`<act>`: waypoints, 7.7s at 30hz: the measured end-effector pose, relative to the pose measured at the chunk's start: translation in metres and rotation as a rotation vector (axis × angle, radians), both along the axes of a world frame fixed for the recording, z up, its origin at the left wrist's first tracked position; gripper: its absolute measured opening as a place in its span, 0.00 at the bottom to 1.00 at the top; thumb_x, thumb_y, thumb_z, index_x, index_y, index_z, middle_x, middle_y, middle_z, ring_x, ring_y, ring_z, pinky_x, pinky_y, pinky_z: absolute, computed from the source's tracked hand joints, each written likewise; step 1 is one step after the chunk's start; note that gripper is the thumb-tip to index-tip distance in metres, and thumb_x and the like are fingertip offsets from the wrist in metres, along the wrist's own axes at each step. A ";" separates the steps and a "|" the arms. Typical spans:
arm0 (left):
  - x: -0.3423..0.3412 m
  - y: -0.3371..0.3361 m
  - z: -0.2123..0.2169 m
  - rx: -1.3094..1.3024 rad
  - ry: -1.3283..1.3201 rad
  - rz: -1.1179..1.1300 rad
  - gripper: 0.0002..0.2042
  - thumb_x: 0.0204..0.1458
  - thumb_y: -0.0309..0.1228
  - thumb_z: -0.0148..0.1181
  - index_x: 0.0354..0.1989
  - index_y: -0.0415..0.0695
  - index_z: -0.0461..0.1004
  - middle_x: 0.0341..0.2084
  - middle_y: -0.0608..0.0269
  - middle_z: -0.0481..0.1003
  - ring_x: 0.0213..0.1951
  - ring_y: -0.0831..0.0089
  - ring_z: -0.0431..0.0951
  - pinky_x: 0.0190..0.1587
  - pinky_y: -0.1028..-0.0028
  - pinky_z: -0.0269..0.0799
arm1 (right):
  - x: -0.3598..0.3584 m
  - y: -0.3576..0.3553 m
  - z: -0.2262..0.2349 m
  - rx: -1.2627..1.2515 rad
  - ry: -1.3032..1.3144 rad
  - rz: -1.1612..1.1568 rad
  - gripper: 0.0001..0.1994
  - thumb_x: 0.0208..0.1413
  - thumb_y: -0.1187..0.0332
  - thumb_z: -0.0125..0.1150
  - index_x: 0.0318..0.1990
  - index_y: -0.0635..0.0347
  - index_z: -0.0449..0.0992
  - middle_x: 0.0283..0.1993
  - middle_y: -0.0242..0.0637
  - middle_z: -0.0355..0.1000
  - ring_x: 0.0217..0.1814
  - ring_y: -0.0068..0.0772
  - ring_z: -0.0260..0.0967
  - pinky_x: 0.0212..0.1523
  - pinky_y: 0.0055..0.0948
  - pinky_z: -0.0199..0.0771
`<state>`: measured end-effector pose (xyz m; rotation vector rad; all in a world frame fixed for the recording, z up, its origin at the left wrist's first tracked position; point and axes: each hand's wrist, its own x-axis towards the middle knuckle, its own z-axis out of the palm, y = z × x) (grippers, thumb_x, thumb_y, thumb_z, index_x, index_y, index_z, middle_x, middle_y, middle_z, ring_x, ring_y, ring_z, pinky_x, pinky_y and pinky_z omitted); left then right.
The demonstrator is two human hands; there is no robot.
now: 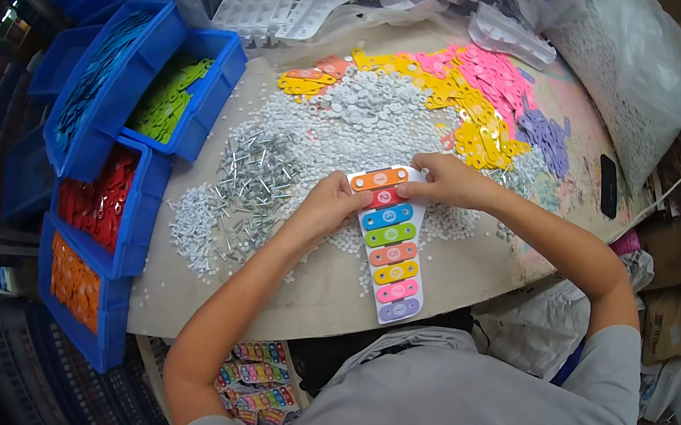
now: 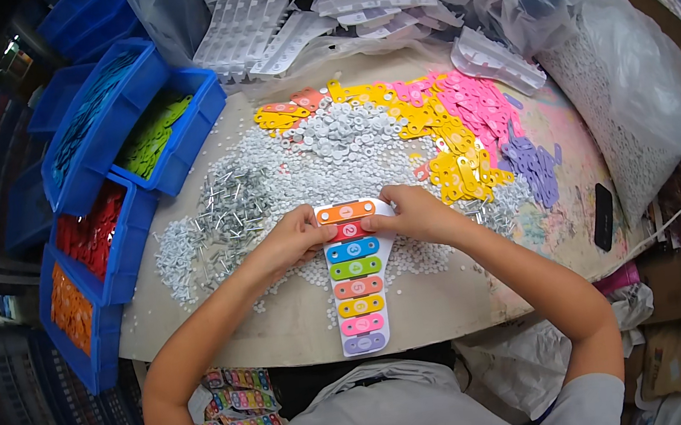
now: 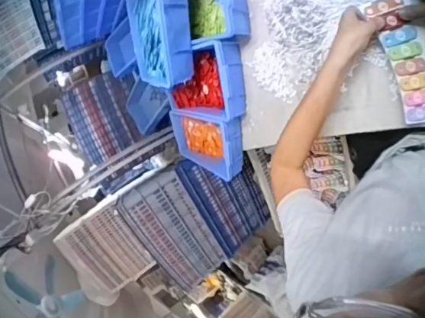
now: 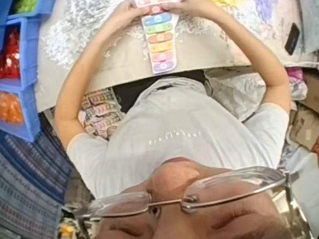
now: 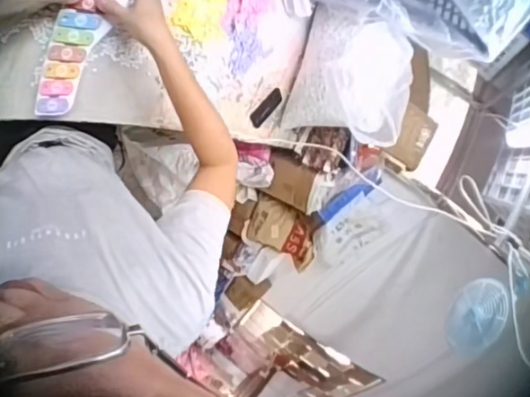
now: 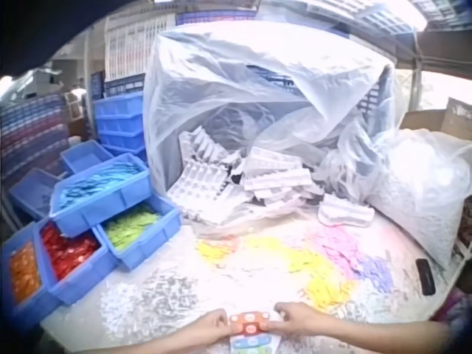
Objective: Assembling a toy xylophone by attaching colorful metal keys to a white plastic base using pins.
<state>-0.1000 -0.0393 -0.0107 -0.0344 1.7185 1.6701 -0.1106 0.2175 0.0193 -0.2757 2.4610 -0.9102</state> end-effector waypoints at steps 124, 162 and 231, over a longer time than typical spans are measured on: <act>0.069 -0.009 0.003 0.334 0.025 0.348 0.07 0.59 0.27 0.61 0.42 0.37 0.77 0.27 0.65 0.79 0.28 0.82 0.76 0.28 0.83 0.69 | 0.091 -0.007 -0.006 -0.512 0.633 -0.488 0.06 0.59 0.78 0.59 0.43 0.63 0.73 0.39 0.36 0.76 0.41 0.27 0.74 0.47 0.27 0.73; 0.028 0.008 -0.004 0.113 0.042 0.054 0.26 0.55 0.32 0.68 0.55 0.43 0.57 0.20 0.69 0.72 0.18 0.85 0.64 0.18 0.80 0.53 | 0.041 -0.004 -0.012 -0.225 -0.093 -0.230 0.40 0.52 0.53 0.74 0.64 0.67 0.59 0.43 0.43 0.74 0.37 0.25 0.72 0.33 0.26 0.74; 0.111 -0.071 0.031 0.272 0.202 0.598 0.06 0.59 0.26 0.60 0.40 0.37 0.76 0.29 0.56 0.81 0.27 0.74 0.81 0.24 0.82 0.71 | 0.110 -0.039 -0.018 -0.305 0.776 -0.325 0.08 0.48 0.79 0.69 0.33 0.61 0.75 0.36 0.36 0.77 0.43 0.40 0.70 0.45 0.36 0.69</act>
